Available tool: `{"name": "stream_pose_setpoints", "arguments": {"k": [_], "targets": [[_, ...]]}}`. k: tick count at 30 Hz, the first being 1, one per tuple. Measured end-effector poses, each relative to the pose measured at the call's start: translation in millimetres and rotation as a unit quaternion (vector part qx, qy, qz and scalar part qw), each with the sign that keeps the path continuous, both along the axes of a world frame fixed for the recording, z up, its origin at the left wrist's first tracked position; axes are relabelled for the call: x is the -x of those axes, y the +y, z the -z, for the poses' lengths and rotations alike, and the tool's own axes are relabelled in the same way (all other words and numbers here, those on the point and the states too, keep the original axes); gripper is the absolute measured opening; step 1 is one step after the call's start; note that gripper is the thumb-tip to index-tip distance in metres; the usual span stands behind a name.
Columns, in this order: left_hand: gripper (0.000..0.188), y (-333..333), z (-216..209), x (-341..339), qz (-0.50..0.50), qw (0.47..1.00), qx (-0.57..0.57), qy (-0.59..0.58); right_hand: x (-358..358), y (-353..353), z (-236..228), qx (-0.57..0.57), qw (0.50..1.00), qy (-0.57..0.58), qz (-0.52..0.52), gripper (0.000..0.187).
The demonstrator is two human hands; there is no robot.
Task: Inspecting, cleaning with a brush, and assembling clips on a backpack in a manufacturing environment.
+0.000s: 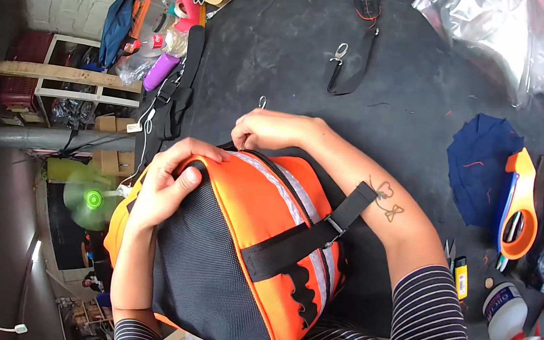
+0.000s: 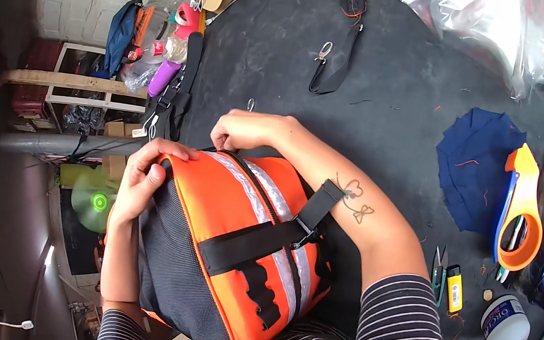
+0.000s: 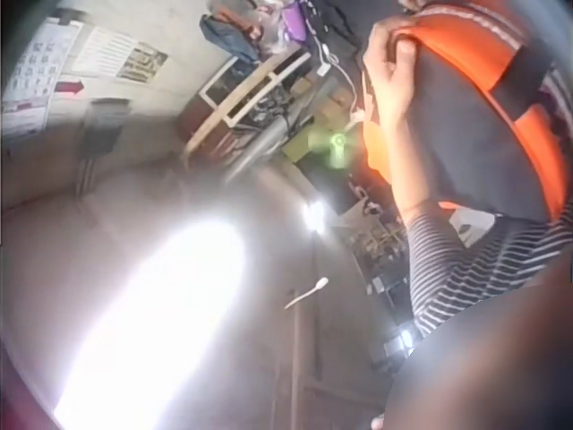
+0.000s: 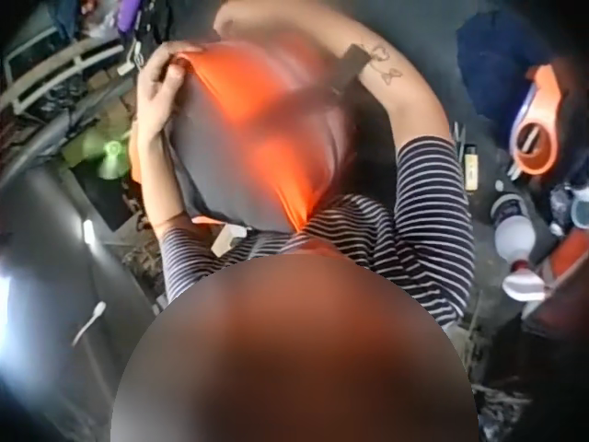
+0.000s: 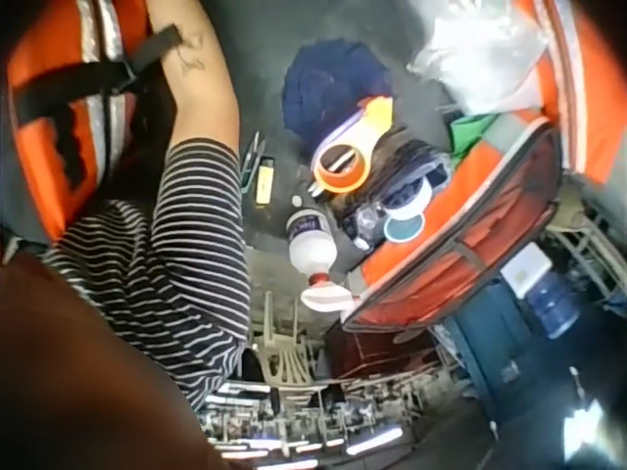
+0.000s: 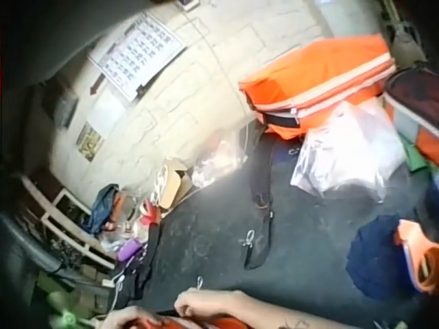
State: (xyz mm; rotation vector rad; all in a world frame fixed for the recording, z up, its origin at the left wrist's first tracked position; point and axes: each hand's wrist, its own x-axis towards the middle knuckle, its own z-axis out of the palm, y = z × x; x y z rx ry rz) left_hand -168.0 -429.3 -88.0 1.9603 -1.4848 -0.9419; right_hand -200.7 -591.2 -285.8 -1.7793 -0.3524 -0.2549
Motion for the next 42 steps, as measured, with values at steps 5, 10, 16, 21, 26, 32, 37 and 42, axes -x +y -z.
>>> {"name": "stream_pose_setpoints", "arguments": {"k": [5,10,16,21,26,32,37,42], "targets": [[0.062,5.2,-11.1,-1.9,0.012,1.000,-0.027,-0.003,22.5,-8.9,-8.7,0.083,0.977,-0.155,0.119,0.010],[0.050,16.2,-20.0,-8.1,0.010,0.997,-0.072,0.025,50.1,-9.1,-14.5,0.085,0.969,-0.179,0.148,0.008],[0.051,7.6,-14.6,-20.3,0.036,0.994,-0.044,-0.089,135.1,5.2,-6.9,0.041,0.961,-0.167,0.218,0.020],[0.041,-10.6,-5.3,-58.8,0.063,0.988,0.000,-0.140,218.0,48.6,-5.4,-0.035,0.946,-0.094,0.309,0.020],[0.030,-32.0,4.0,-103.9,-0.051,0.998,0.034,0.017,259.2,83.6,-7.9,-0.044,0.934,-0.050,0.352,0.025],[0.020,-50.0,20.0,-156.8,-0.066,0.995,0.057,0.043,243.9,111.6,-9.5,-0.018,0.907,-0.047,0.418,0.027],[0.023,-70.4,12.8,-153.6,-0.065,0.994,0.080,-0.041,228.3,122.2,-9.5,-0.055,0.899,0.039,0.432,0.017],[0.034,-31.3,-13.1,12.7,-0.093,0.909,0.199,-0.355,216.2,126.7,-0.9,-0.033,0.900,0.013,0.435,0.012]]}}
